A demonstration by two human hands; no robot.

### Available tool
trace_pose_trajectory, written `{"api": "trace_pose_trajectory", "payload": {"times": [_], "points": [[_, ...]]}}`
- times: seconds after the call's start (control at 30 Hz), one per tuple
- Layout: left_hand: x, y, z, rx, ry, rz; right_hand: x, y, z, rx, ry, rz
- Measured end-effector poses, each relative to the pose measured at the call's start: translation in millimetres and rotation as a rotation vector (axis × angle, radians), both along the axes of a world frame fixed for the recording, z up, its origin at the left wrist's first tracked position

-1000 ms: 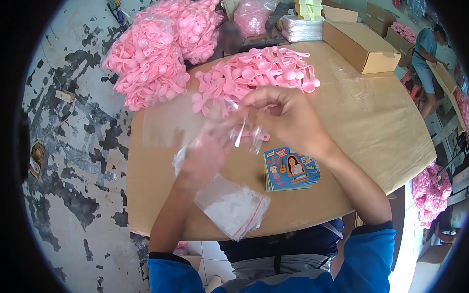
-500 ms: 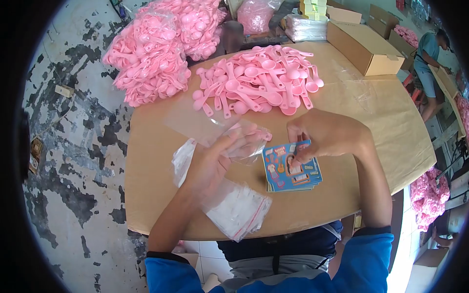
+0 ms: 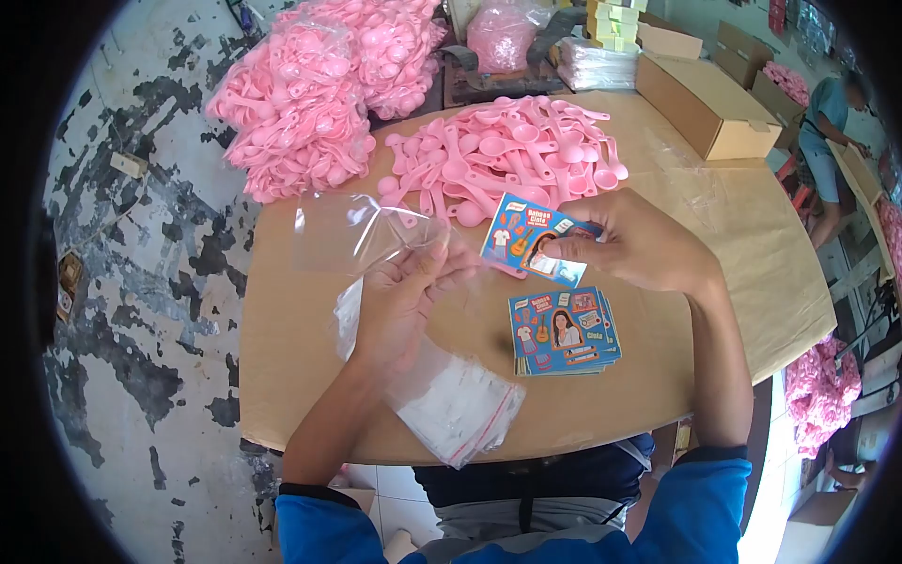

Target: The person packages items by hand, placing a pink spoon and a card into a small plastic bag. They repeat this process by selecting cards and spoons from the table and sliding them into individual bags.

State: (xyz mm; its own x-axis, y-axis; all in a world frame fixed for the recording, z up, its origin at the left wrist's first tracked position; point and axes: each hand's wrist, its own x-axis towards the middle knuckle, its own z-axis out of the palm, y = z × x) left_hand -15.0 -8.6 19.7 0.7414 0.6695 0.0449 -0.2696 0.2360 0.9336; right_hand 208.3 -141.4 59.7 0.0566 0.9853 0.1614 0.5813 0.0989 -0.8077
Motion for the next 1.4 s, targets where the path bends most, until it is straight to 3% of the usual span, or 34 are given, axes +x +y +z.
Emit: {"api": "trace_pose_trajectory", "payload": {"times": [0.1,0.2,0.3,0.63,0.87,1.17,1.4], "points": [[0.6,2.3,-0.6,-0.052,-0.053,0.121,-21.1,1.4,18.6,-0.242,0.139,-0.117],[2.1,2.0,1.1,-0.102,-0.093,0.157,-39.7,9.1,7.3,-0.105,0.236,-0.113],[2.3,1.1,0.0,-0.098,-0.176,0.16,-46.8,21.8,-22.3,0.113,0.029,-0.128],[-0.8,5.0,-0.2,-0.019,-0.166,0.208,-53.6,17.7,-0.8,0.043,0.093,-0.262],[1.4,3.1,3.5,-0.072,-0.17,0.267,-52.7,20.6,-13.9,0.102,0.183,-0.142],[-0.5,0.6,4.5,0.04,-0.244,0.105,-56.4,18.7,-12.4,0.013,0.237,-0.164],[-1.0,4.6,4.7,0.049,-0.237,0.119,-57.3,18.2,-7.6,0.013,0.31,-0.173]]}}
